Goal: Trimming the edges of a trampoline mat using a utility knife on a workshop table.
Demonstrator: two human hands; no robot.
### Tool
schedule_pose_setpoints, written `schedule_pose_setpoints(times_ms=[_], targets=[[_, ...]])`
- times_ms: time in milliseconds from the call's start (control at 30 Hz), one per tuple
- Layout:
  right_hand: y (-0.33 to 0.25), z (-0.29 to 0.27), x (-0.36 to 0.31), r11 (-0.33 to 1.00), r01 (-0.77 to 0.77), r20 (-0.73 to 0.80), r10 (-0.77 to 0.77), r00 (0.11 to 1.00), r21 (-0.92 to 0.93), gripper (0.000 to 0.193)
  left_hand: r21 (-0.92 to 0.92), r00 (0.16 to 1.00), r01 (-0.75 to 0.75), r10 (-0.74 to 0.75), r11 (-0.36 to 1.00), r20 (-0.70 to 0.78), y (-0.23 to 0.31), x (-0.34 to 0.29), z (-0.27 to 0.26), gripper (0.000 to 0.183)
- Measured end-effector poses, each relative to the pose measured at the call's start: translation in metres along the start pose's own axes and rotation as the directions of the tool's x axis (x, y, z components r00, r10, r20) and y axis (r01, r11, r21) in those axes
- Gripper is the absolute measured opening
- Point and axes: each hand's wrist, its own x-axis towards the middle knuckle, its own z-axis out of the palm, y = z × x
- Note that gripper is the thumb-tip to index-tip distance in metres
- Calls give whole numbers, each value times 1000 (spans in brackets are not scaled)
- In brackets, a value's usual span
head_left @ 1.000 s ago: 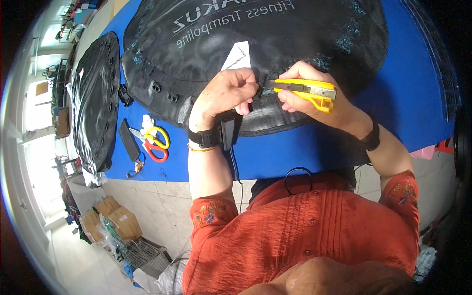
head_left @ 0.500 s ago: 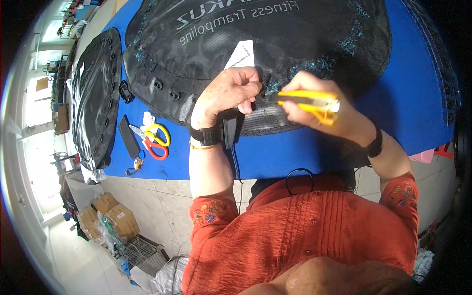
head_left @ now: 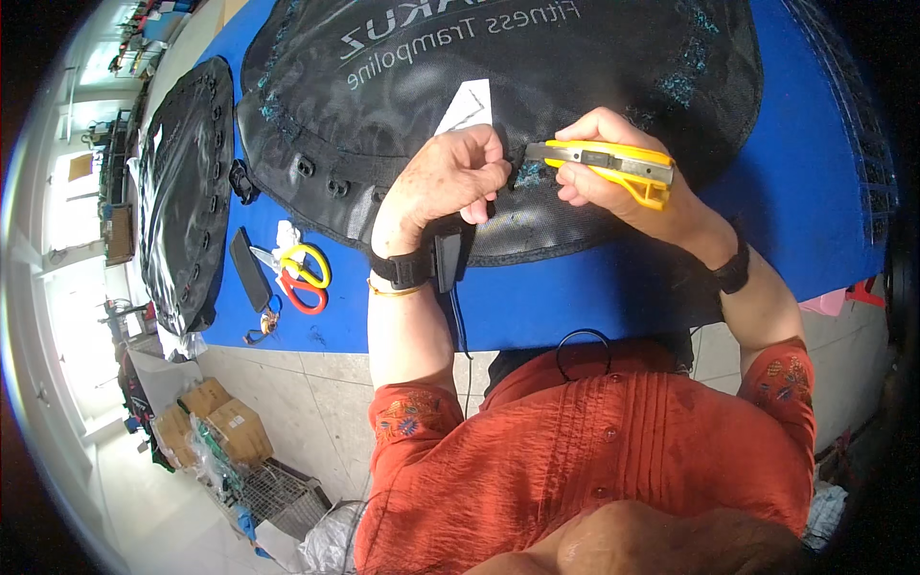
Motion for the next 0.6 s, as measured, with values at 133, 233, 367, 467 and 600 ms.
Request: schedule_pose_setpoints(times_ms=[133,233,367,467,600], targets=[[6,1,1,993,96,27,-95,995,-63,28,48,999,-26,28,998,-26,3,-1,4,22],[0,0,0,994,69,42,-66,997,-89,28,153,997,-5,18,988,-81,7,-1,7,23],[0,0,0,994,73,47,-70,996,-77,28,136,998,0,8,991,-58,7,0,8,22],[0,0,0,992,82,49,-77,996,-98,29,145,998,9,0,989,-60,5,0,7,21],[4,-2,0,992,86,39,-83,996,-91,29,69,999,41,-39,997,-24,4,1,3,19]])
